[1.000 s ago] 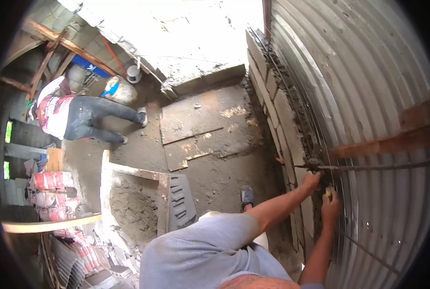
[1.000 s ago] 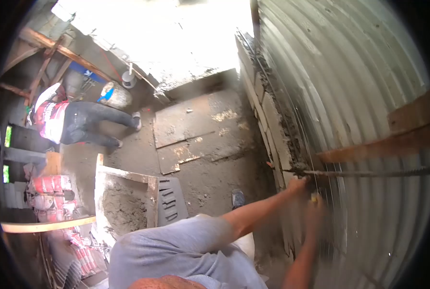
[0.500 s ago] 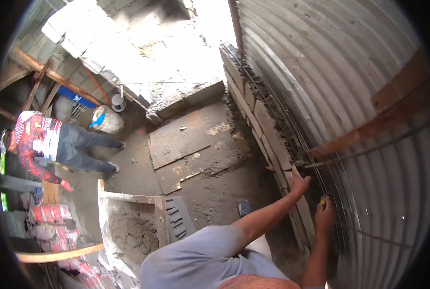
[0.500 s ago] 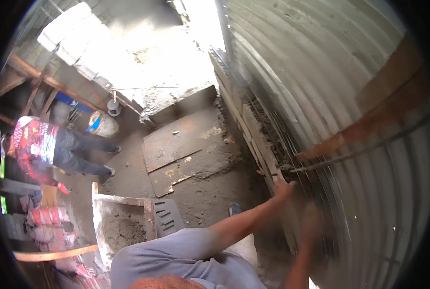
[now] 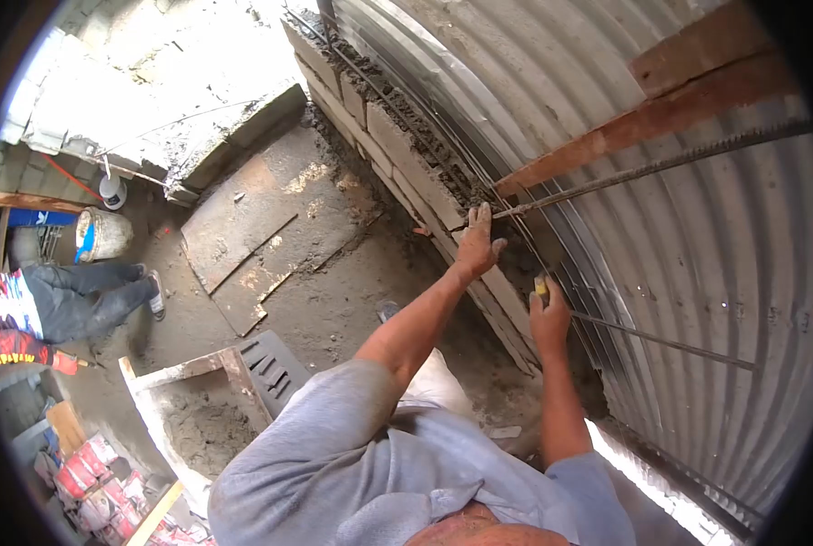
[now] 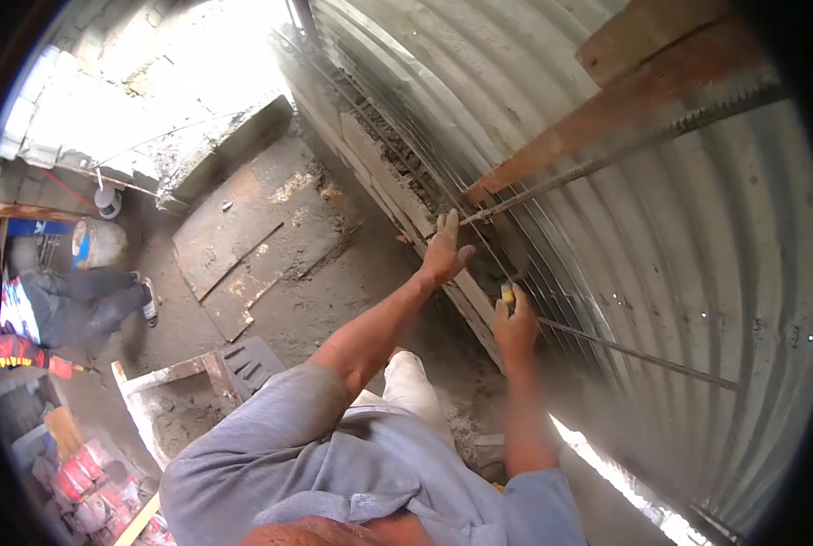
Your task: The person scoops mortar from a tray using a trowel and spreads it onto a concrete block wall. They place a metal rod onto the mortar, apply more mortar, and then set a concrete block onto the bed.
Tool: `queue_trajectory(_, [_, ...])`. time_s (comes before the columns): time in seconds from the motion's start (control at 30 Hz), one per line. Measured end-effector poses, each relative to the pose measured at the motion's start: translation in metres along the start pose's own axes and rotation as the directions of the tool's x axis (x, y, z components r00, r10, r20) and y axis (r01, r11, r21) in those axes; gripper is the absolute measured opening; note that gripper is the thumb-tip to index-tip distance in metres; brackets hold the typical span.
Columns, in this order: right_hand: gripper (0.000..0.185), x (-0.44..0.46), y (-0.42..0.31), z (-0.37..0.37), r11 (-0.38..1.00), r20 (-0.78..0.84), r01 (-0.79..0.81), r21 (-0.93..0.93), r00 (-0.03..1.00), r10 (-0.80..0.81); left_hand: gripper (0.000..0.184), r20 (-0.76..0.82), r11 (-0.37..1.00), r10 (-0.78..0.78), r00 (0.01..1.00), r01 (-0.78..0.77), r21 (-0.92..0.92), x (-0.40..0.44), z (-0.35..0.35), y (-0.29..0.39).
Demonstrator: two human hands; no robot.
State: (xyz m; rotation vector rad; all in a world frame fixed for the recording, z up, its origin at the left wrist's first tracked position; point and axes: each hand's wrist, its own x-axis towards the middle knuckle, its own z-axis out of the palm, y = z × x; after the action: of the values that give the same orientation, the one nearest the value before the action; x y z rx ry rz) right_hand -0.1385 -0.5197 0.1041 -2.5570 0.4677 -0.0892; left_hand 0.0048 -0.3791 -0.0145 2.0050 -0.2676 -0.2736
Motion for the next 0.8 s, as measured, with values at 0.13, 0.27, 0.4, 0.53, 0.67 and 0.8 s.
queue_trajectory(0.13, [0.038, -0.054, -0.006, -0.019, 0.979, 0.037, -0.187, 0.081, 0.982, 0.185, 0.094, -0.051, 0.996, 0.092, 0.994, -0.092, 0.010, -0.026, -0.030, -0.001])
queue_trajectory(0.27, [0.037, -0.129, 0.004, -0.027, 0.989, 0.131, -0.137, 0.048, 0.983, 0.130, 0.086, -0.136, 0.999, 0.033, 0.990, -0.029, 0.033, -0.112, -0.095, -0.009])
queue_trajectory(0.4, [0.038, -0.158, 0.016, -0.001, 1.000, 0.287, 0.012, 0.016, 0.958, -0.016, 0.080, -0.257, 0.957, -0.199, 0.946, 0.244, 0.158, -0.229, -0.177, -0.074])
queue_trajectory(0.53, [0.042, -0.129, -0.051, 0.037, 0.991, 0.627, 0.107, 0.087, 0.767, -0.137, 0.070, -0.523, 0.851, -0.396, 0.755, 0.516, 0.101, -0.366, -0.247, -0.128])
queue_trajectory(0.67, [0.026, -0.114, -0.195, 0.109, 0.761, 0.511, 0.549, 0.346, 0.570, -0.644, 0.055, -0.841, 0.813, -0.367, 0.398, 0.577, -0.082, -0.513, -0.303, -0.112])
queue_trajectory(0.8, [0.024, -0.179, -0.349, 0.166, 0.661, 0.638, 0.515, 0.546, 0.255, -0.726, 0.052, -0.941, 0.750, -0.337, 0.037, 0.615, -0.244, -0.651, -0.306, -0.083])
